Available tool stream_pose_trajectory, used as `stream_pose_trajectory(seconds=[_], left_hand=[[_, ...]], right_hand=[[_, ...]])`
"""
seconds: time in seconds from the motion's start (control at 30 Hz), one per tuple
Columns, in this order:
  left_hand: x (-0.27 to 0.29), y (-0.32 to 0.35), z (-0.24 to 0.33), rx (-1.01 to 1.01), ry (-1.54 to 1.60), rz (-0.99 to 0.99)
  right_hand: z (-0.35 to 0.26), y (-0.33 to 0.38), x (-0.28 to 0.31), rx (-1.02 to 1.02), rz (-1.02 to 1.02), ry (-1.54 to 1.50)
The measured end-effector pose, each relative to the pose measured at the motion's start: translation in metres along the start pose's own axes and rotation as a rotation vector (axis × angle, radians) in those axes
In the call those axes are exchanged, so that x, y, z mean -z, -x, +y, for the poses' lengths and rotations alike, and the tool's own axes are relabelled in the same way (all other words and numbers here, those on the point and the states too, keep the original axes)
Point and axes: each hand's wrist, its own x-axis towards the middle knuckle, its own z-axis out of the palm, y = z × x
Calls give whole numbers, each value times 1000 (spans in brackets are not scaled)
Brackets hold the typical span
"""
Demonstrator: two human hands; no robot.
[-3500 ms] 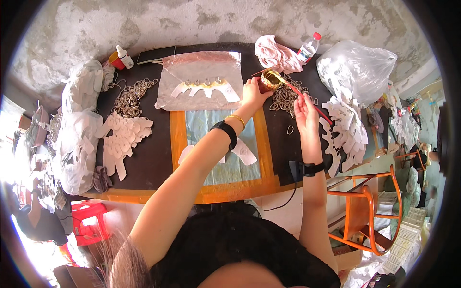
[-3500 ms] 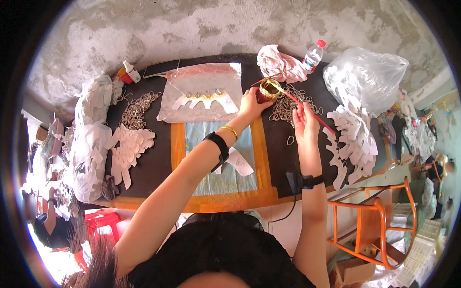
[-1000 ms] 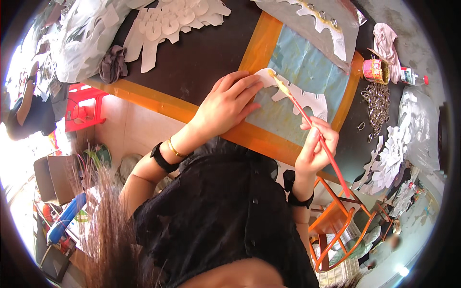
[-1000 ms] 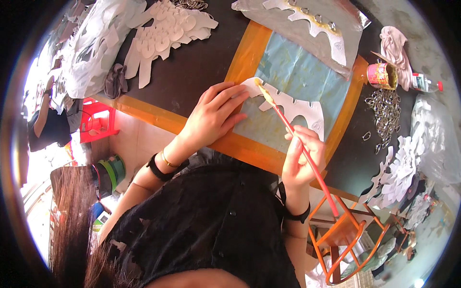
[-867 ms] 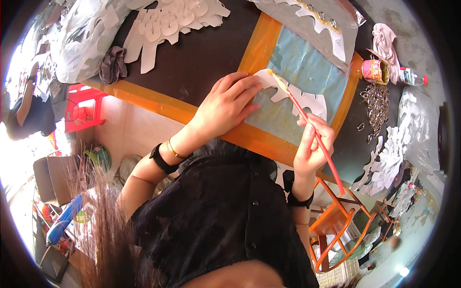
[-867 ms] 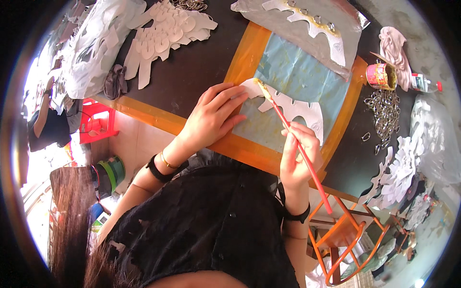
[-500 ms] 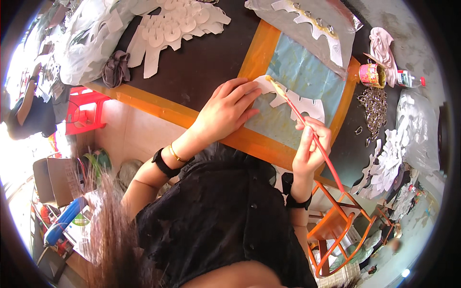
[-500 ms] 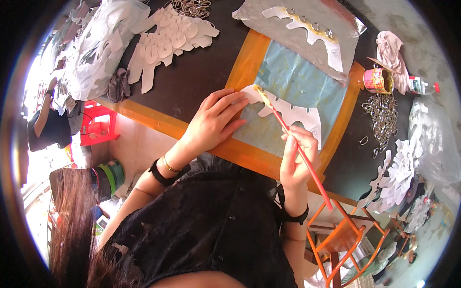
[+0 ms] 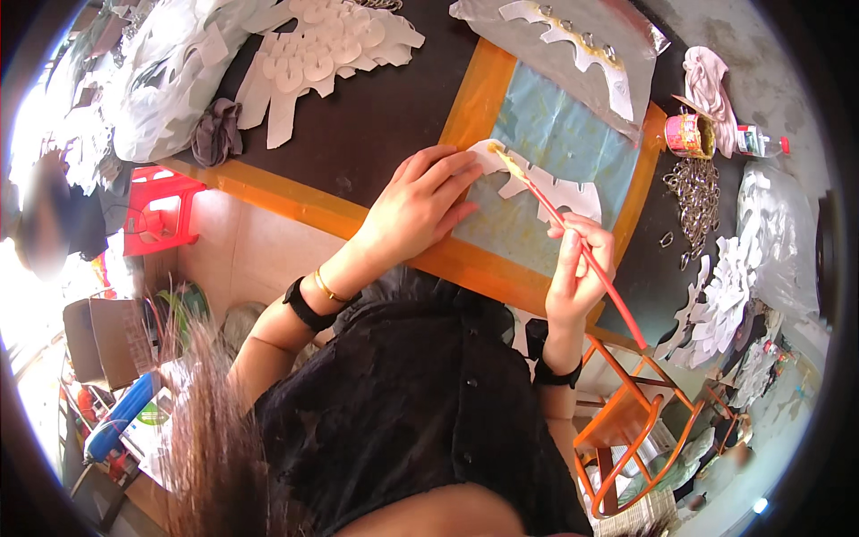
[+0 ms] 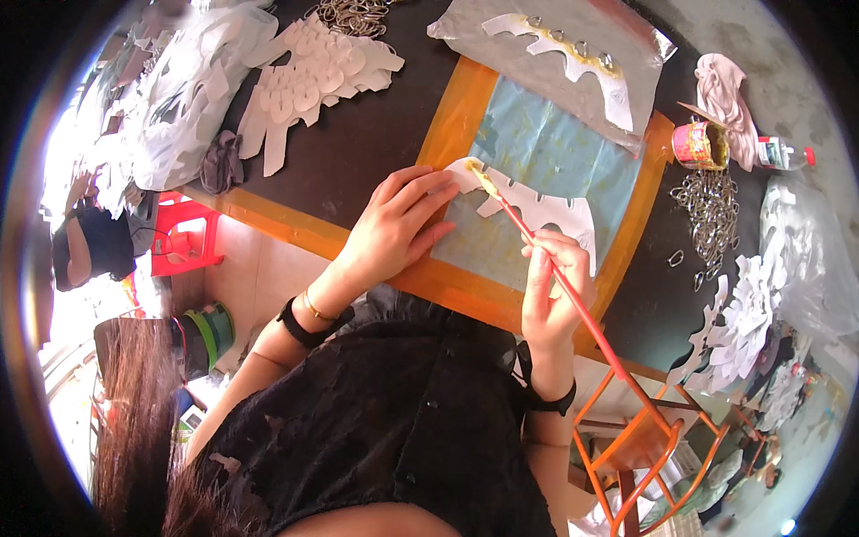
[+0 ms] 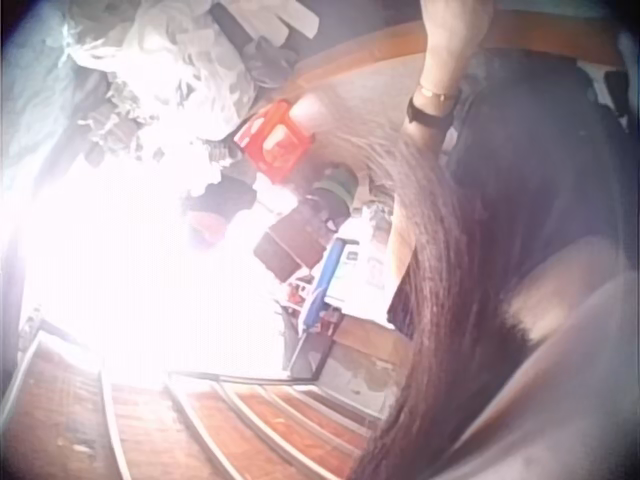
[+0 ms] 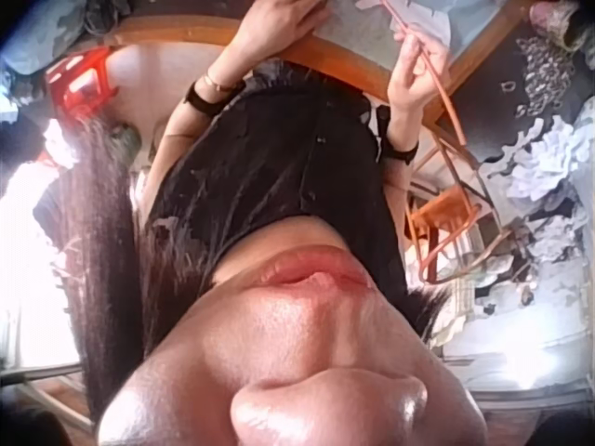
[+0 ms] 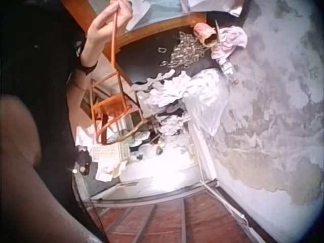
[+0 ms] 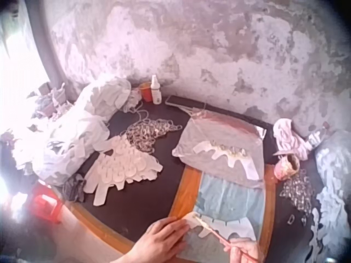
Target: Applying glue to shoe components using a brush and preparing them for assembly.
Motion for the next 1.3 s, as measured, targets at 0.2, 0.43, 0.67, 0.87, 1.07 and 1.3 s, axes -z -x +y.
stream_pose_trajectory(seconds=[0.2,0.43,0.67,0.87,1.07,1.3], left_hand=[[0,1,0,-13,-10,-3],[-1,0,1,-11,-1,0],[-1,0,1,-11,-3,-6],[-1,0,1,-12,-12,4],[0,3,3,0,-2,9],[0,1,2,-6,-4,3]], right_hand=[[2,-1,0,17,14,-50],[0,-4,0,25,20,-90],[2,-8,2,3,-33,-61],[1,-7,2,14,3,-87],[-3,-5,2,13,-40,-13],[-2,-8,0,-30,-29,-41]])
